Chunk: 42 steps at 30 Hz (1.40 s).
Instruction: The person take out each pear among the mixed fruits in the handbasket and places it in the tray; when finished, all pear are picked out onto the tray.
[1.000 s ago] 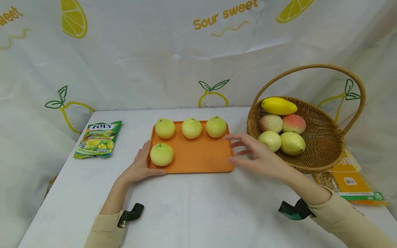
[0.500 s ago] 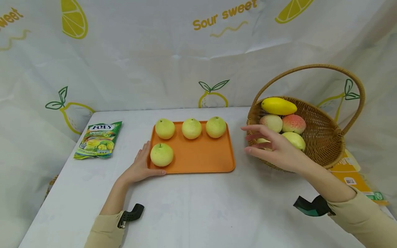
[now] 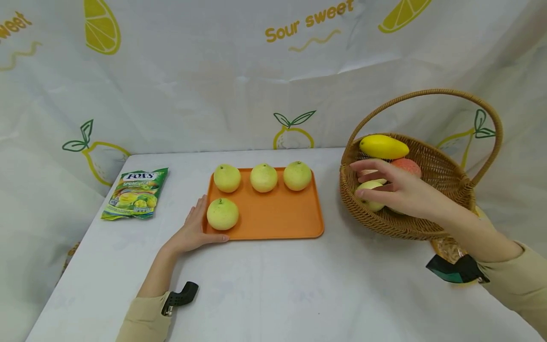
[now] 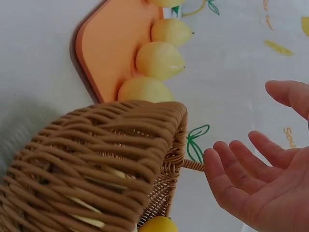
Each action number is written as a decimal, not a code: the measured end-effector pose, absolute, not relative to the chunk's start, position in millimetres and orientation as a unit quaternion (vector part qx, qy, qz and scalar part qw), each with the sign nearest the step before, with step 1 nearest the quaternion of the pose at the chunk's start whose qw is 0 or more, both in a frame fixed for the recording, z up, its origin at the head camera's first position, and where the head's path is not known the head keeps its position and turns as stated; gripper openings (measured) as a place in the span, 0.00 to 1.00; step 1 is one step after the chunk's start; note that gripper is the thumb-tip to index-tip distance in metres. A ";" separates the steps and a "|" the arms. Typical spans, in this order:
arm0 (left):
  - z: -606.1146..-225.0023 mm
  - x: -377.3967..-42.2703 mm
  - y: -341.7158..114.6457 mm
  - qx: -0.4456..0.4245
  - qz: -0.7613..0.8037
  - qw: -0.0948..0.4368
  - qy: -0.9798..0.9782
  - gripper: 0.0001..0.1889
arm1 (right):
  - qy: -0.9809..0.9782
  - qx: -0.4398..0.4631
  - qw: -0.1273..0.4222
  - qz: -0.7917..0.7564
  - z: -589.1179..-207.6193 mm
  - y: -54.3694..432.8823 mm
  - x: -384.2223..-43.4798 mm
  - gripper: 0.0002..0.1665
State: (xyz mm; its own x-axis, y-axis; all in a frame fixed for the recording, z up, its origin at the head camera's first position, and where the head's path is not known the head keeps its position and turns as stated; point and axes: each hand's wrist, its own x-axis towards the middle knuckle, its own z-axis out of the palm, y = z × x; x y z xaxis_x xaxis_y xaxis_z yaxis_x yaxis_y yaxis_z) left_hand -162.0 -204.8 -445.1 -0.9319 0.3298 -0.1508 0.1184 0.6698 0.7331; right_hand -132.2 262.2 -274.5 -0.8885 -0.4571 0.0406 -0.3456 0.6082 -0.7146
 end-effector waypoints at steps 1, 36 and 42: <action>-444.8 -161.9 -204.8 0.124 0.387 0.137 0.904 0.70 | 0.896 -0.228 0.073 -0.373 -273.4 264.2 -134.5 0.29; -444.8 -161.0 -203.3 0.114 0.392 0.141 0.902 0.70 | 0.909 -0.270 0.283 -0.142 -293.8 297.4 -214.7 0.41; -445.4 -161.2 -203.6 0.115 0.390 0.138 0.903 0.70 | 0.911 -0.287 0.277 -0.103 -303.2 296.5 -218.1 0.40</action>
